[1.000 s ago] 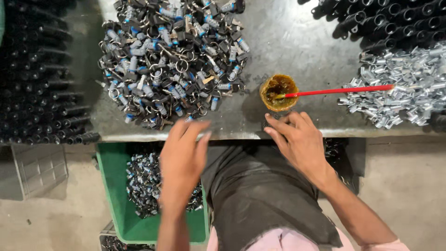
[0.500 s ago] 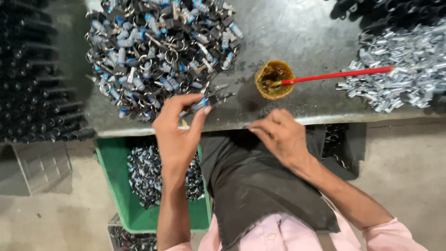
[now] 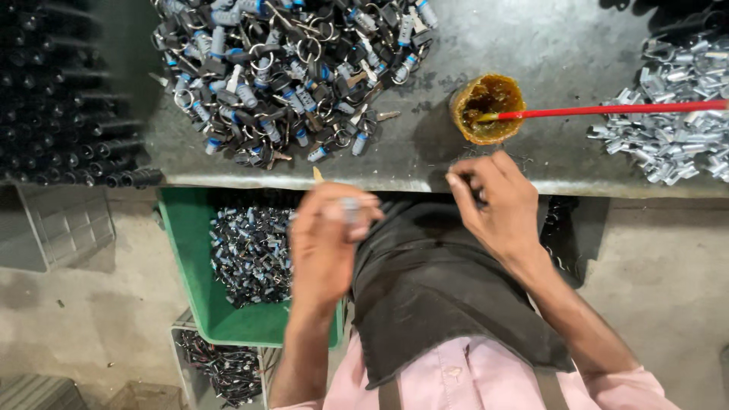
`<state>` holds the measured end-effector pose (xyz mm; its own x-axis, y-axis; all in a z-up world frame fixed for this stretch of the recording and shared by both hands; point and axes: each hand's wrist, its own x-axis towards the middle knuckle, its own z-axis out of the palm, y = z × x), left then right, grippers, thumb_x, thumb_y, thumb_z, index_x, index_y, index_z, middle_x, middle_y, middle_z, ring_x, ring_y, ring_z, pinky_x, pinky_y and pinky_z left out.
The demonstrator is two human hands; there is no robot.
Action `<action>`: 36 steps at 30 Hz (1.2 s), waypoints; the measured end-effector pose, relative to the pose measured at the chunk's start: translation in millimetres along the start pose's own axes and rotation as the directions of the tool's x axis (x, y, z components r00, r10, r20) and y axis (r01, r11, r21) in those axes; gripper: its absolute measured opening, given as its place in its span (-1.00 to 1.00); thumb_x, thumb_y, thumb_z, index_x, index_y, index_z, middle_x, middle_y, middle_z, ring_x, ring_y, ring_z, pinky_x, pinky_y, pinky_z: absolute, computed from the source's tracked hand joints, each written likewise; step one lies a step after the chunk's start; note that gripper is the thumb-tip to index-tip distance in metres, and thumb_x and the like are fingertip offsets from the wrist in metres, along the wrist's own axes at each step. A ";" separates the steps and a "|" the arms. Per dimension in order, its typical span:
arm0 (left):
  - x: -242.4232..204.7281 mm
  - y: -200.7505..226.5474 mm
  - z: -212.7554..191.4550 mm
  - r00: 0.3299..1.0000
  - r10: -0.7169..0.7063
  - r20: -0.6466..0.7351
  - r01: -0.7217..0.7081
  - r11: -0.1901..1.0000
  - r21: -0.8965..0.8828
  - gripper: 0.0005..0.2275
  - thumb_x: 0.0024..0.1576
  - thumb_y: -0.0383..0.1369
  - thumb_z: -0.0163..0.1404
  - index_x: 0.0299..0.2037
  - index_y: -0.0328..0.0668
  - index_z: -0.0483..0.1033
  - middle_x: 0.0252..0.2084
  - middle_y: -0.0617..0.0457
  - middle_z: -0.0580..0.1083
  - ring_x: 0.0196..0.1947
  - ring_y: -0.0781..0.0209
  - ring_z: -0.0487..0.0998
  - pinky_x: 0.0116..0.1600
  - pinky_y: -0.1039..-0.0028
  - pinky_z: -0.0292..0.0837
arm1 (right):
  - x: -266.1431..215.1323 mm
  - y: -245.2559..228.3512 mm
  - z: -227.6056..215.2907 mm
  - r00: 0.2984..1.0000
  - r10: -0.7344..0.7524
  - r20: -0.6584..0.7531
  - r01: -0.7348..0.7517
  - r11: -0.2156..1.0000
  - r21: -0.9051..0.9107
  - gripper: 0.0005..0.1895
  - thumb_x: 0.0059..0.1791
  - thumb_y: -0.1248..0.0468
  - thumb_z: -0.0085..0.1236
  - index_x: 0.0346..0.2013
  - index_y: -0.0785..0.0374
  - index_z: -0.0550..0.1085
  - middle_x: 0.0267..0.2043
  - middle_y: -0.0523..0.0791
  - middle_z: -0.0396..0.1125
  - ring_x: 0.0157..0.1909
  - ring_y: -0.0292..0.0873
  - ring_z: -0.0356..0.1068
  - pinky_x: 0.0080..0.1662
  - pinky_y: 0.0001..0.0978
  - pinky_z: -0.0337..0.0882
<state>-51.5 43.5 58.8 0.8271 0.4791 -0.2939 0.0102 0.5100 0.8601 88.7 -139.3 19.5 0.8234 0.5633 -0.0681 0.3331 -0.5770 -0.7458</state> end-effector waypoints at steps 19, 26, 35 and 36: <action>-19.7 -65.7 25.6 0.921 -0.359 0.153 0.390 0.844 -0.367 -0.76 0.35 -0.34 0.02 0.16 -0.26 0.42 0.02 0.09 0.46 -0.07 0.34 0.46 -0.01 0.46 0.42 | -18.5 -33.0 -25.9 0.992 0.002 0.128 -0.052 0.919 0.391 -0.85 -0.10 0.46 0.39 -0.27 0.30 0.58 -0.26 -0.14 0.41 -0.28 -0.35 0.37 -0.23 -0.54 0.39; -10.9 -44.6 22.7 0.914 -0.344 0.216 0.380 0.912 -0.154 -0.70 0.34 -0.34 0.04 0.18 -0.42 0.48 -0.08 0.03 0.53 -0.13 0.33 0.49 0.00 0.46 0.44 | -16.0 -10.8 -29.0 0.970 0.143 0.199 -0.242 0.445 0.862 -0.47 -0.13 0.50 0.34 0.00 0.15 0.26 -0.21 -0.18 0.20 -0.23 -0.31 0.42 -0.28 -0.51 0.48; 29.5 -61.6 41.6 0.971 -0.219 0.094 0.234 0.953 -0.195 -0.77 0.33 -0.37 0.06 0.09 -0.34 0.41 -0.19 0.02 0.51 -0.14 0.29 0.51 0.04 0.43 0.45 | 25.3 5.0 -80.2 0.956 0.152 -0.250 -0.063 0.942 0.329 -0.83 0.16 0.44 0.24 0.02 0.48 0.53 -0.19 0.02 0.48 -0.22 -0.17 0.54 -0.21 -0.54 0.54; 36.2 -65.9 45.8 0.967 -0.237 0.096 0.255 0.923 -0.289 -0.77 0.33 -0.37 0.06 0.09 -0.33 0.40 -0.22 0.03 0.50 -0.16 0.28 0.51 0.03 0.42 0.46 | 24.9 1.7 -81.7 0.952 0.127 -0.277 -0.039 0.953 0.301 -0.85 0.13 0.45 0.23 -0.04 0.49 0.53 -0.23 0.05 0.48 -0.25 -0.14 0.54 -0.23 -0.52 0.53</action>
<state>3.5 -5.5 10.6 0.8512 0.2733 -0.4480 0.0580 0.7995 0.5979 147.3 -174.6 70.6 0.9537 0.2997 0.0244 0.1469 -0.3935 -0.9075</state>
